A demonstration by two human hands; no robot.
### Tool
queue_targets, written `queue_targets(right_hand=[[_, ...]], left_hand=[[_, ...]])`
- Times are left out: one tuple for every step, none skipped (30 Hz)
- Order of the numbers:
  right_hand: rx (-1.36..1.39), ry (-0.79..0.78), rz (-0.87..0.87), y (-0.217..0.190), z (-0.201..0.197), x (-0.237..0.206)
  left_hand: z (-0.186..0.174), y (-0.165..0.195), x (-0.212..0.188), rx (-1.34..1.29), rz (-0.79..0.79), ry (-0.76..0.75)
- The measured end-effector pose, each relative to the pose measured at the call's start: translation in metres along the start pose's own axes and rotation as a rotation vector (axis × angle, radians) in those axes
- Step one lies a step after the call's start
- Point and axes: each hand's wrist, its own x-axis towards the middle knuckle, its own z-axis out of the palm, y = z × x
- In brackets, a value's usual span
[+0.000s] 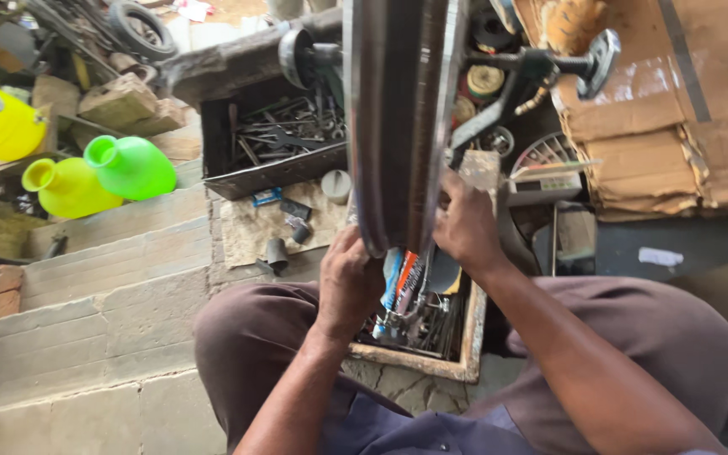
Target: The person works on a bicycle wheel mounted in a truing stand, using a spoke wrench to adjust the tension of the spokes. They rotate the wheel to access different sections and tighten or loosen the nipples. The person removes the wheel from the stand and inspects the axle and hub components.
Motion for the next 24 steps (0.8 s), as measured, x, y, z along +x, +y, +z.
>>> queue_targets(right_hand=[[-0.067, -0.024, 0.043, -0.001, -0.001, 0.001], [-0.059, -0.038, 0.079, -0.001, -0.001, 0.001], [-0.049, -0.049, 0.116, -0.001, -0.001, 0.002], [-0.039, -0.059, 0.156, 0.0, -0.002, 0.004], [-0.05, -0.051, 0.13, 0.002, -0.001, 0.005], [-0.062, -0.042, 0.105, 0.005, 0.0, 0.006], [-0.075, -0.035, 0.083, 0.008, 0.001, 0.006], [-0.086, -0.054, 0.117, 0.012, 0.002, 0.005], [-0.096, -0.071, 0.148, 0.017, 0.004, 0.004], [-0.107, -0.088, 0.18, 0.021, 0.005, 0.003], [-0.066, -0.088, 0.131, 0.026, 0.006, 0.002], [-0.026, -0.087, 0.081, 0.031, 0.008, 0.001], [0.014, -0.084, 0.03, 0.035, 0.009, 0.001], [-0.021, -0.106, 0.043, 0.038, 0.01, 0.003], [-0.055, -0.129, 0.057, 0.041, 0.011, 0.005], [-0.088, -0.151, 0.072, 0.042, 0.011, 0.007], [-0.072, -0.159, 0.072, 0.043, 0.01, 0.008], [-0.056, -0.17, 0.074, 0.043, 0.009, 0.008], [-0.041, -0.179, 0.078, 0.042, 0.006, 0.007], [-0.043, -0.176, 0.078, 0.04, 0.003, 0.006], [-0.045, -0.173, 0.077, 0.037, 0.0, 0.005], [-0.047, -0.174, 0.077, 0.032, -0.003, 0.004], [-0.037, -0.198, 0.123, 0.027, -0.004, 0.001], [-0.026, -0.222, 0.168, 0.022, -0.005, -0.001]], left_hand=[[-0.001, 0.0, 0.001, 0.018, 0.009, 0.002], [-0.001, 0.0, 0.002, 0.034, 0.015, 0.003], [-0.001, 0.001, 0.003, 0.051, 0.022, 0.002], [-0.001, 0.001, 0.004, 0.039, 0.02, 0.005], [-0.001, 0.002, 0.004, 0.024, 0.019, 0.007], [-0.001, 0.003, 0.005, 0.008, 0.018, 0.009], [0.0, 0.003, 0.005, 0.016, 0.025, 0.009], [0.0, 0.004, 0.005, 0.026, 0.031, 0.009], [0.0, 0.005, 0.005, 0.038, 0.039, 0.011], [-0.001, 0.005, 0.005, 0.024, 0.046, 0.014], [-0.001, 0.005, 0.005, 0.01, 0.051, 0.018], [-0.001, 0.006, 0.006, -0.005, 0.058, 0.022], [-0.002, 0.006, 0.006, -0.006, 0.06, 0.023], [-0.003, 0.007, 0.006, -0.008, 0.059, 0.024], [-0.003, 0.008, 0.007, -0.009, 0.057, 0.023], [-0.004, 0.009, 0.007, -0.024, 0.062, 0.023], [-0.005, 0.01, 0.007, -0.038, 0.067, 0.022], [-0.006, 0.011, 0.007, -0.055, 0.067, 0.019], [-0.006, 0.012, 0.007, -0.072, 0.056, 0.014], [-0.007, 0.013, 0.007, -0.091, 0.047, 0.01], [-0.008, 0.014, 0.007, -0.111, 0.038, 0.007], [-0.008, 0.014, 0.007, -0.113, 0.039, 0.001], [-0.008, 0.013, 0.007, -0.116, 0.034, -0.006], [-0.008, 0.012, 0.007, -0.116, 0.031, -0.013]])
